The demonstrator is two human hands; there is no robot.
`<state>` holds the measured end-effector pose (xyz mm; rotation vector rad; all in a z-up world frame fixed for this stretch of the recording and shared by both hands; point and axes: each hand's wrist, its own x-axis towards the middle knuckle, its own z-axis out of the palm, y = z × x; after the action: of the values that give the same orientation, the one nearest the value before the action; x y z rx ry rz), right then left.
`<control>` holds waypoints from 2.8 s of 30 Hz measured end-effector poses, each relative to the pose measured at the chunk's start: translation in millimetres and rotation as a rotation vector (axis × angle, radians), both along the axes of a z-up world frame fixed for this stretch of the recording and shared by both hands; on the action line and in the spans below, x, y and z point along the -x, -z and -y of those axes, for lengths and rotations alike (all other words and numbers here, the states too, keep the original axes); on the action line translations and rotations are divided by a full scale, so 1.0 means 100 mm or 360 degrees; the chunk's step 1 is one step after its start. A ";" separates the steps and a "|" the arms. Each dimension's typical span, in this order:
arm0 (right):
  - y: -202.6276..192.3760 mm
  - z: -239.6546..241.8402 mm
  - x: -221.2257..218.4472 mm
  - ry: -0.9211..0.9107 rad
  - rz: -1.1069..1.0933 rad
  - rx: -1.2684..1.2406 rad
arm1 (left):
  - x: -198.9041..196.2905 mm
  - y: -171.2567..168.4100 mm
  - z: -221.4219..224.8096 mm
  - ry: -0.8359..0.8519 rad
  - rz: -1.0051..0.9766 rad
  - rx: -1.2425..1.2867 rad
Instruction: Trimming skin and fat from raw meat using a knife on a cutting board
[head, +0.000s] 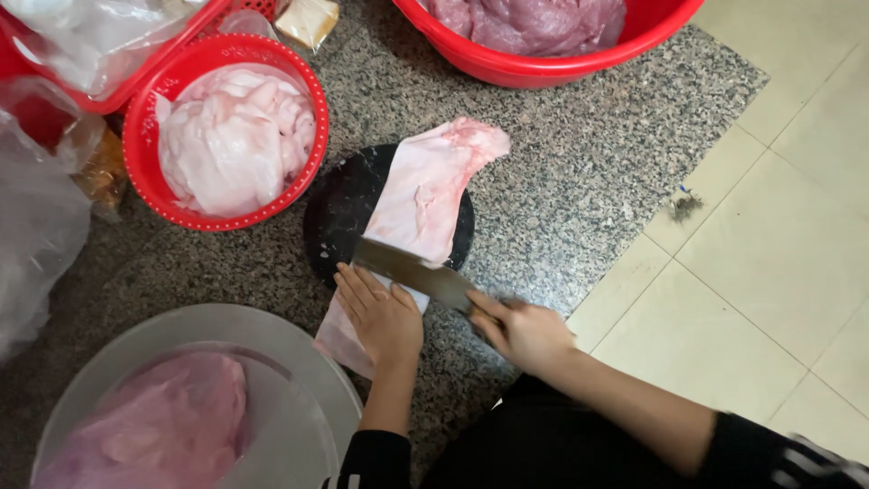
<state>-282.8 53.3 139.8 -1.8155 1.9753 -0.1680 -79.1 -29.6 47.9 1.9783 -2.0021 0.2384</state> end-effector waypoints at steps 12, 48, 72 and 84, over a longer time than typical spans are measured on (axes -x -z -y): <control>-0.05 -0.02 0.16 -0.0003 -0.0083 0.0051 | -0.01 -0.02 0.02 -0.0017 0.0050 -0.0017; -0.20 0.75 -0.15 -0.0113 -0.0033 -0.0075 | 0.00 -0.06 0.01 -0.0086 0.0136 -0.0096; -0.52 0.25 0.53 0.1261 0.2073 -0.0761 | 0.51 -0.37 -0.56 -0.1218 -0.3374 -0.0869; -0.15 -0.39 0.41 0.1193 0.2120 -0.0762 | 0.23 -0.08 -0.03 -0.1908 -0.3998 -0.0326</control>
<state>-323.5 92.7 154.7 -0.2958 1.3303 -0.7943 -102.5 -26.7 55.4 1.1818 0.7164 -1.3707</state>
